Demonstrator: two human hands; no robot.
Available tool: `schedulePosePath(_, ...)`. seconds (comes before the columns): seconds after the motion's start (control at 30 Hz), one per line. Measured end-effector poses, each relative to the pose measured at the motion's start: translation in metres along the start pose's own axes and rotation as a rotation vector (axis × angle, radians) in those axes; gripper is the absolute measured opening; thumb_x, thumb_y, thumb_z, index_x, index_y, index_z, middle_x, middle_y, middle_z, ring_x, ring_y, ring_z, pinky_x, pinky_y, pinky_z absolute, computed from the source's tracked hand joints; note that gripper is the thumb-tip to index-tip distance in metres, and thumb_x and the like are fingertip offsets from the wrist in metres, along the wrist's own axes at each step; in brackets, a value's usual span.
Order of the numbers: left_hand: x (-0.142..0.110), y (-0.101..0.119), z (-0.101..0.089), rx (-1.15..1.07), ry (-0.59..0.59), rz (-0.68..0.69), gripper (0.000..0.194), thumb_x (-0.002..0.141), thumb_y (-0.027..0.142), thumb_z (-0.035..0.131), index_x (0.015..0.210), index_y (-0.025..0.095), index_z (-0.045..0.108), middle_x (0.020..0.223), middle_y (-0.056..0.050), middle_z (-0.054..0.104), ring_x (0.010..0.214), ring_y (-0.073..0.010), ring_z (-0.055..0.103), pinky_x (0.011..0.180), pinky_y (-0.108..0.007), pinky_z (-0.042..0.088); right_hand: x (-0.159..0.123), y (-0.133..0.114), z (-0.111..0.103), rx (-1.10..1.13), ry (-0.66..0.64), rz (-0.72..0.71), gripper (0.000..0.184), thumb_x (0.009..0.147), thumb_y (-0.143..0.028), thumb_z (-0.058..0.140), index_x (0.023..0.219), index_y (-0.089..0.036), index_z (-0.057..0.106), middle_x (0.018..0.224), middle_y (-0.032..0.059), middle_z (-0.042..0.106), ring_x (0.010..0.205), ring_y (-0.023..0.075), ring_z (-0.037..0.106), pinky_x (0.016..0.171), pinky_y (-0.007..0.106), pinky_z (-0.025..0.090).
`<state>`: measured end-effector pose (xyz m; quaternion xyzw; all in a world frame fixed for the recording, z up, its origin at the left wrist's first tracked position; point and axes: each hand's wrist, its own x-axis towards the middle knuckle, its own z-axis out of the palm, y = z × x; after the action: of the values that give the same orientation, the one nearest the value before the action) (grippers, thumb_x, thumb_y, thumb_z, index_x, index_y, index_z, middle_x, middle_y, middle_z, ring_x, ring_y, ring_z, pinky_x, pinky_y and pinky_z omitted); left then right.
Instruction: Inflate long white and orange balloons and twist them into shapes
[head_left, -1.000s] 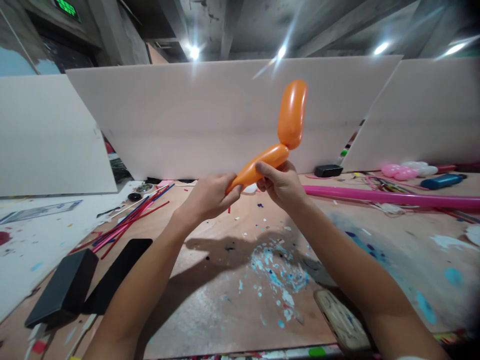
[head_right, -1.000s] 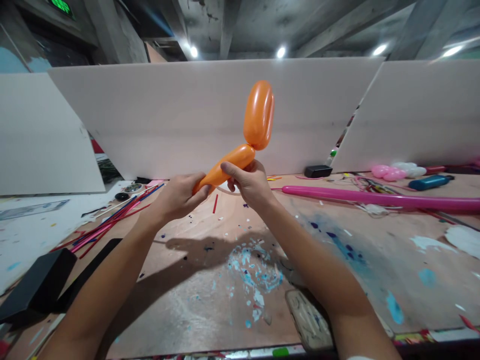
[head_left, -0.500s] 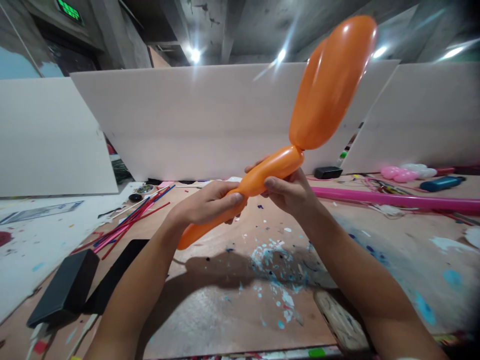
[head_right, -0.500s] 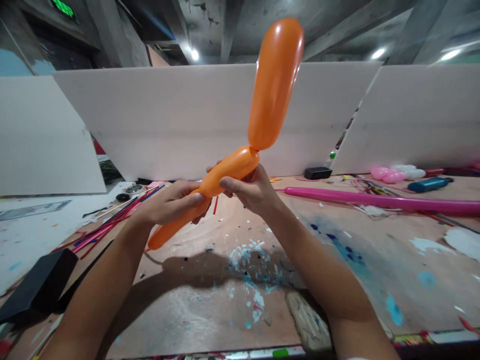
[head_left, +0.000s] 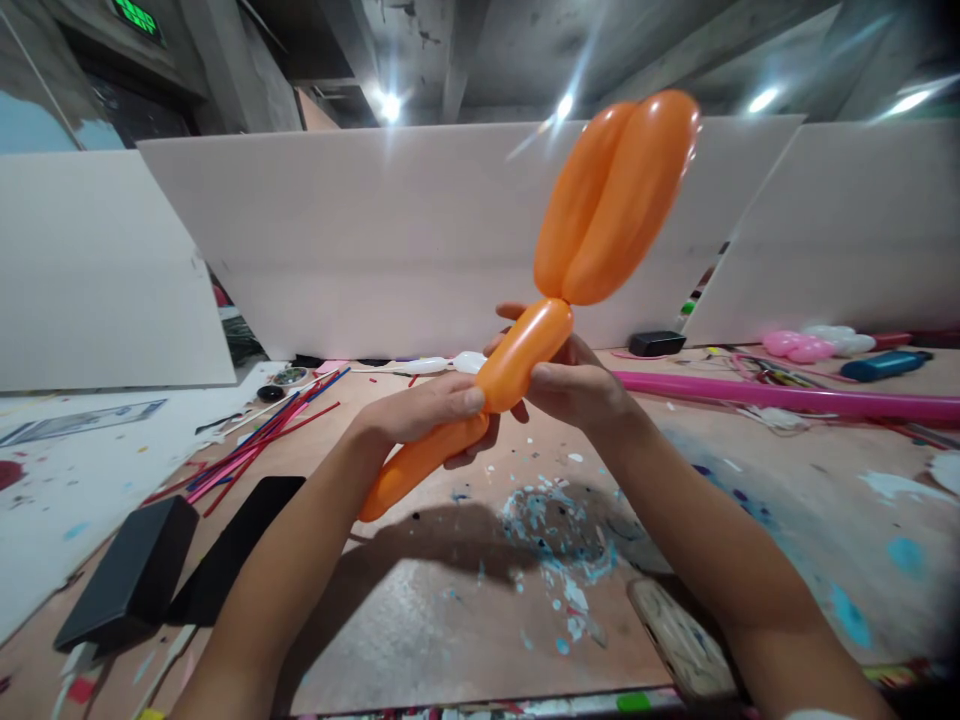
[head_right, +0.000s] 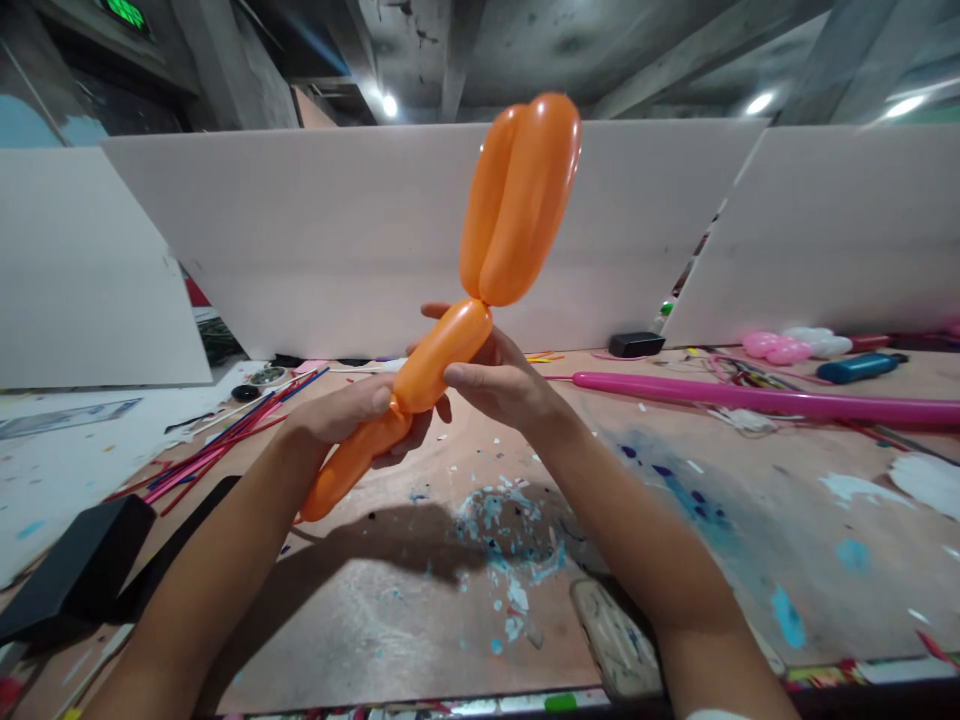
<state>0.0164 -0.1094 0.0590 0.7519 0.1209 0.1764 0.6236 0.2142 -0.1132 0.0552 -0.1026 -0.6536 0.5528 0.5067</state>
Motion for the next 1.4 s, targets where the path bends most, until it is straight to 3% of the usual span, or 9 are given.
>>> schedulePosePath(0.1, -0.002, 0.009, 0.003, 0.349, 0.168, -0.026, 0.048, 0.083, 0.061, 0.057, 0.101, 0.016, 0.057, 0.07, 0.0, 0.057, 0.053, -0.0094, 0.054, 0.05, -0.023, 0.045, 0.001, -0.002, 0.002, -0.045, 0.118, -0.035, 0.054, 0.067, -0.032, 0.079, 0.116, -0.028, 0.056, 0.097, 0.0017, 0.068, 0.075, 0.0174, 0.064, 0.059, 0.031, 0.056)
schedulePosePath(0.2, -0.005, 0.016, 0.004, 0.719, 0.481, -0.033, 0.043, 0.087, 0.058, 0.053, 0.1, 0.017, 0.059, 0.077, -0.002, 0.062, 0.062, -0.012, 0.059, 0.055, -0.024, 0.046, 0.007, -0.002, 0.002, -0.1, 0.288, -0.111, 0.042, 0.066, -0.033, 0.081, 0.101, -0.026, 0.058, 0.093, 0.0013, 0.066, 0.087, 0.0178, 0.063, 0.076, 0.033, 0.054)
schedulePosePath(0.3, -0.005, 0.014, 0.004, 1.062, 0.729, -0.024, 0.043, 0.089, 0.057, 0.052, 0.106, 0.018, 0.059, 0.082, -0.004, 0.066, 0.071, -0.0173, 0.061, 0.06, -0.028, 0.045, 0.013, 0.002, 0.0, -0.126, 0.436, -0.194, 0.036, 0.066, -0.034, 0.082, 0.089, -0.025, 0.056, 0.085, -0.0011, 0.06, 0.079, 0.0133, 0.06, 0.067, 0.027, 0.05)
schedulePosePath(0.53, 0.002, 0.003, 0.003, 1.493, 0.929, -0.034, 0.044, 0.092, 0.048, 0.052, 0.126, 0.019, 0.053, 0.115, -0.01, 0.067, 0.094, -0.0245, 0.065, 0.073, -0.032, 0.044, 0.015, 0.006, -0.002, -0.138, 0.56, -0.153, 0.039, 0.073, -0.044, 0.078, 0.081, -0.024, 0.045, 0.057, -0.0098, 0.038, 0.04, 0.0043, 0.034, 0.039, 0.023, 0.032)
schedulePosePath(0.73, 0.007, -0.002, 0.01, 1.617, 0.906, 0.005, 0.033, 0.095, 0.04, 0.045, 0.118, 0.019, 0.056, 0.104, -0.01, 0.068, 0.086, -0.0217, 0.064, 0.067, -0.03, 0.041, 0.012, 0.012, 0.006, -0.133, 0.45, -0.037, 0.041, 0.07, -0.049, 0.08, 0.085, -0.02, 0.055, 0.068, -0.0023, 0.057, 0.051, 0.0086, 0.054, 0.037, 0.02, 0.037)
schedulePosePath(0.93, 0.007, -0.002, 0.007, 1.348, 0.755, 0.062, 0.027, 0.097, 0.036, 0.043, 0.093, 0.016, 0.062, 0.08, -0.005, 0.065, 0.066, -0.0149, 0.057, 0.061, -0.028, 0.039, 0.013, 0.02, 0.004, -0.096, 0.345, -0.028, 0.03, 0.069, -0.037, 0.082, 0.074, -0.015, 0.061, 0.06, -0.0017, 0.058, 0.048, 0.0071, 0.051, 0.04, 0.02, 0.04)
schedulePosePath(1.1, -0.001, 0.008, -0.002, 0.684, 0.45, 0.046, 0.038, 0.097, 0.045, 0.041, 0.092, 0.014, 0.062, 0.077, -0.003, 0.061, 0.065, -0.0113, 0.057, 0.058, -0.023, 0.046, 0.011, 0.018, 0.005, -0.075, 0.242, -0.008, 0.03, 0.069, -0.036, 0.082, 0.082, -0.016, 0.063, 0.066, -0.0015, 0.062, 0.046, 0.006, 0.05, 0.039, 0.019, 0.037)
schedulePosePath(1.23, -0.003, 0.004, -0.01, 0.17, 0.22, 0.014, 0.042, 0.091, 0.054, 0.051, 0.087, 0.013, 0.06, 0.075, -0.004, 0.063, 0.058, -0.0116, 0.06, 0.058, -0.026, 0.051, 0.006, 0.017, 0.006, -0.048, 0.146, -0.006, 0.037, 0.067, -0.036, 0.082, 0.095, -0.02, 0.063, 0.079, -0.0003, 0.067, 0.046, 0.0051, 0.048, 0.037, 0.019, 0.034)
schedulePosePath(1.4, 0.005, -0.011, -0.009, -0.259, 0.125, -0.067, 0.047, 0.083, 0.061, 0.059, 0.092, 0.014, 0.057, 0.069, -0.002, 0.06, 0.052, -0.0097, 0.056, 0.047, -0.021, 0.044, 0.001, 0.016, -0.006, -0.075, 0.043, 0.004, 0.044, 0.066, -0.032, 0.084, 0.105, -0.025, 0.065, 0.085, -0.001, 0.067, 0.056, 0.0081, 0.056, 0.047, 0.021, 0.046)
